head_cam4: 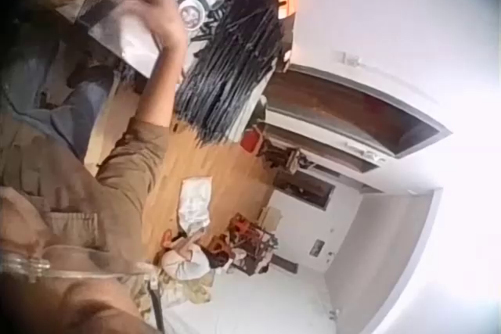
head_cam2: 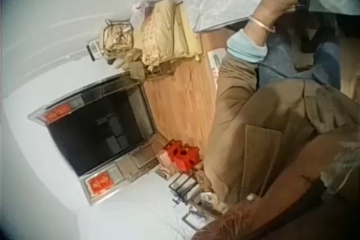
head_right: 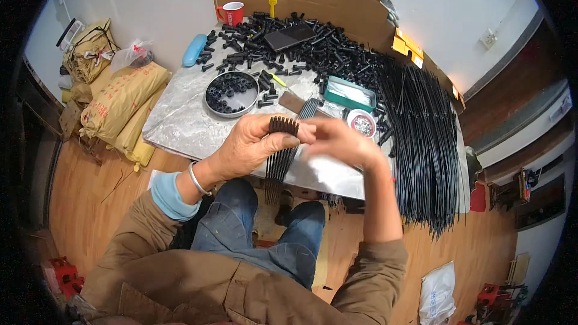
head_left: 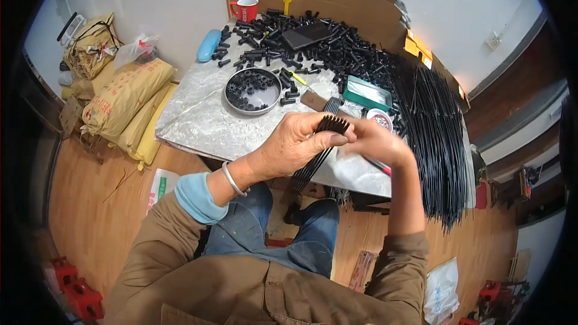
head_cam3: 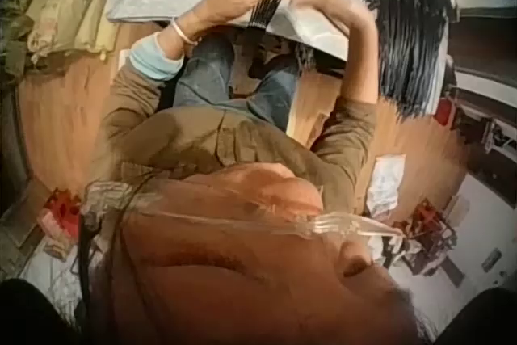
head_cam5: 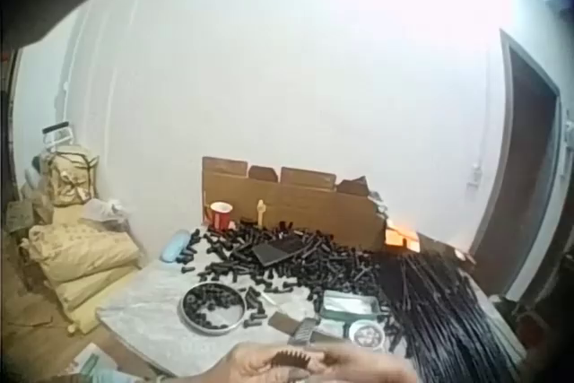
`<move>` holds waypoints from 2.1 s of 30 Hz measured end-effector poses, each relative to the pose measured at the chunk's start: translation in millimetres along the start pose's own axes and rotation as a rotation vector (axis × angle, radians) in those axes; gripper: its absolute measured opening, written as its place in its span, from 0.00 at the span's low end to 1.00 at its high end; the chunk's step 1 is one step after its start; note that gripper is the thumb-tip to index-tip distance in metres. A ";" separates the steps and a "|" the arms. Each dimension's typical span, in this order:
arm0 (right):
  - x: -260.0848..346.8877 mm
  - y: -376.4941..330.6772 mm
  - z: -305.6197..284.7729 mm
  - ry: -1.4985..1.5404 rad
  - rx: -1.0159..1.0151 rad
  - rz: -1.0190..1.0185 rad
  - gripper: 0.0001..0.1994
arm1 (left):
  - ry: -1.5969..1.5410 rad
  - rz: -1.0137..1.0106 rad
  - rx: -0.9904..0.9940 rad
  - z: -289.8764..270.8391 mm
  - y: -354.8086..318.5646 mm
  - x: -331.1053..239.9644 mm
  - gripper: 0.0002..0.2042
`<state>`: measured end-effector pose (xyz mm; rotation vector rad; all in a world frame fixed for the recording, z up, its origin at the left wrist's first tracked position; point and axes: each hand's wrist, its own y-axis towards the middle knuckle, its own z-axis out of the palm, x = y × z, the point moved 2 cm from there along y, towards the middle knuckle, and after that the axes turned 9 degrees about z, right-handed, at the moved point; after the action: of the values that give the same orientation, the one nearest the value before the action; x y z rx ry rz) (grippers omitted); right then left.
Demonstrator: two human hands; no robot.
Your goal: Organizing and assembling wire harnesses by grouping bundles of wires and attaching connectors.
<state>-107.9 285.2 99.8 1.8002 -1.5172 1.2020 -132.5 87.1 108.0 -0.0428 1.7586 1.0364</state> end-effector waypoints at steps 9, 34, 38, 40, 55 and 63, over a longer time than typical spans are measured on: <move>-119.1 90.5 -103.4 -0.702 -0.785 0.478 0.09 | -0.063 -0.083 0.005 8.1 2.8 -0.7 0.08; 83.2 -67.3 24.8 -0.307 -0.759 -0.416 0.03 | -0.037 -0.081 -0.050 9.3 -1.3 -5.5 0.08; 76.2 -64.9 23.7 -0.282 -0.772 -0.407 0.03 | 0.013 -0.069 -0.039 13.7 0.1 -8.9 0.08; 77.9 -64.0 24.6 -0.290 -0.776 -0.397 0.03 | 0.035 -0.064 -0.031 12.8 -0.1 -8.9 0.08; 88.9 -68.1 22.7 -0.408 -0.795 -0.401 0.03 | 0.017 -0.085 -0.032 11.9 -1.6 -8.8 0.08; 90.3 -67.4 26.0 -0.388 -0.762 -0.419 0.03 | 0.053 -0.058 -0.011 12.2 -1.5 -12.0 0.08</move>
<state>-36.4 234.9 175.5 1.7106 -1.4092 0.0360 -117.1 89.1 115.6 -0.1283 1.7896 1.0110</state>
